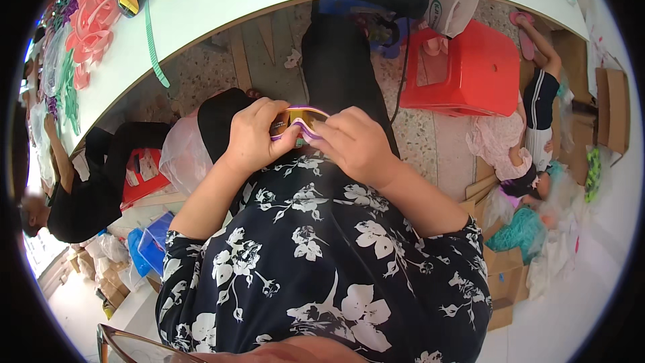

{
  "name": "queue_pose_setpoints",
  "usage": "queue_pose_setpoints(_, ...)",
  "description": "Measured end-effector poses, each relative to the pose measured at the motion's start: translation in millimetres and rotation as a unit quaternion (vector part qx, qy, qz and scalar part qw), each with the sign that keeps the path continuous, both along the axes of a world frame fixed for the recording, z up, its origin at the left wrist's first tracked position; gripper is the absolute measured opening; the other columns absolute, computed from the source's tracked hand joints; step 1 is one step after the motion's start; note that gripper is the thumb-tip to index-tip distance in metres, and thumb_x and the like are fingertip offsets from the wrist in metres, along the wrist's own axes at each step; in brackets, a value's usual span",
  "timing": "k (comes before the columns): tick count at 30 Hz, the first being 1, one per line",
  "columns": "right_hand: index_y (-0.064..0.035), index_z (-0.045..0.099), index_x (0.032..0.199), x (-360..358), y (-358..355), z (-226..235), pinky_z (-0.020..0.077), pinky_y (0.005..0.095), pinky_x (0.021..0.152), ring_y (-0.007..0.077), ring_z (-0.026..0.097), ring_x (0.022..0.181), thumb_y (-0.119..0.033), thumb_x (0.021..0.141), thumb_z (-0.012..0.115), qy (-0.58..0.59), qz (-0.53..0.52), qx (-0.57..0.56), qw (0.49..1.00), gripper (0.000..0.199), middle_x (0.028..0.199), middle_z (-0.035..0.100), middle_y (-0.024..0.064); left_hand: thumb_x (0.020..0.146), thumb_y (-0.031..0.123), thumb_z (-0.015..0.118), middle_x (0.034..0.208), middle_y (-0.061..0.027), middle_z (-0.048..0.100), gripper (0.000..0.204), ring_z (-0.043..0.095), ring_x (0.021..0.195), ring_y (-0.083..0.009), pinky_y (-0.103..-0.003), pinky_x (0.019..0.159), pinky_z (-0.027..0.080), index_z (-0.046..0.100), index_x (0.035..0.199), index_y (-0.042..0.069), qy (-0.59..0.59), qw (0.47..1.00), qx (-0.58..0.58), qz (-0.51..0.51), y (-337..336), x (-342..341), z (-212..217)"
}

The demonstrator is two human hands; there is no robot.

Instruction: Assembling and inspecting colorful swimming goggles or protective eyewear.

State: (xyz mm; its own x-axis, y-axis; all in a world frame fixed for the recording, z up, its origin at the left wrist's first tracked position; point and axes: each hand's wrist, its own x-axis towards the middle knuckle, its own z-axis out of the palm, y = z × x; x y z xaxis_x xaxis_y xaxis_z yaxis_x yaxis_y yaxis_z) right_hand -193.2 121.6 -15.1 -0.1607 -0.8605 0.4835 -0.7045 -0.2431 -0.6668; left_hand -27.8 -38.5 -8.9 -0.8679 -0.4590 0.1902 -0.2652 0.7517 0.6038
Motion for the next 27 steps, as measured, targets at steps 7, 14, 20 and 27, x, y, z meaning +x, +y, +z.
queue_pose_setpoints(7,-0.0012,0.071,0.106,-17,-11,4,0.0501,0.0353,0.067,0.0271,0.060,0.076,-0.007,0.071,0.082,-0.011,0.085,-0.031,0.996,0.038,0.090,0.062,0.0105,0.074,0.029,0.077,0.081,-0.0110,0.064,0.039,0.065,0.068,-0.0277,-0.035,0.060,0.054,0.066,0.098,0.001,0.046,0.997,-0.056,0.020,14,6,5)
queue_pose_setpoints(14,-0.0007,0.063,0.113,-19,-12,19,0.0511,0.0340,0.070,0.0286,0.061,0.077,-0.022,0.064,0.083,-0.115,0.067,0.120,0.984,0.058,0.092,0.059,0.0142,0.071,0.037,0.081,0.086,-0.0101,0.064,0.050,0.065,0.069,-0.0264,-0.035,0.061,0.054,0.067,0.104,0.002,0.099,0.991,-0.088,-0.011,18,5,19)
queue_pose_setpoints(20,-0.0003,0.067,0.101,-8,-7,6,0.0477,0.0296,0.065,0.0214,0.058,0.071,-0.016,0.066,0.078,-0.191,0.012,0.103,0.976,0.040,0.082,0.057,0.0097,0.066,0.035,0.087,0.093,-0.0063,0.066,0.053,0.065,0.081,-0.0250,-0.037,0.072,0.051,0.067,0.105,0.006,0.137,0.984,-0.115,-0.020,11,14,35)
queue_pose_setpoints(27,-0.0006,0.066,0.095,-5,-7,1,0.0457,0.0290,0.063,0.0191,0.055,0.070,-0.012,0.064,0.077,-0.235,0.030,0.130,0.963,0.035,0.081,0.056,0.0081,0.066,0.018,0.087,0.086,-0.0048,0.065,0.033,0.063,0.079,-0.0242,-0.036,0.069,0.050,0.071,0.092,0.006,0.175,0.978,-0.035,-0.108,11,21,34)
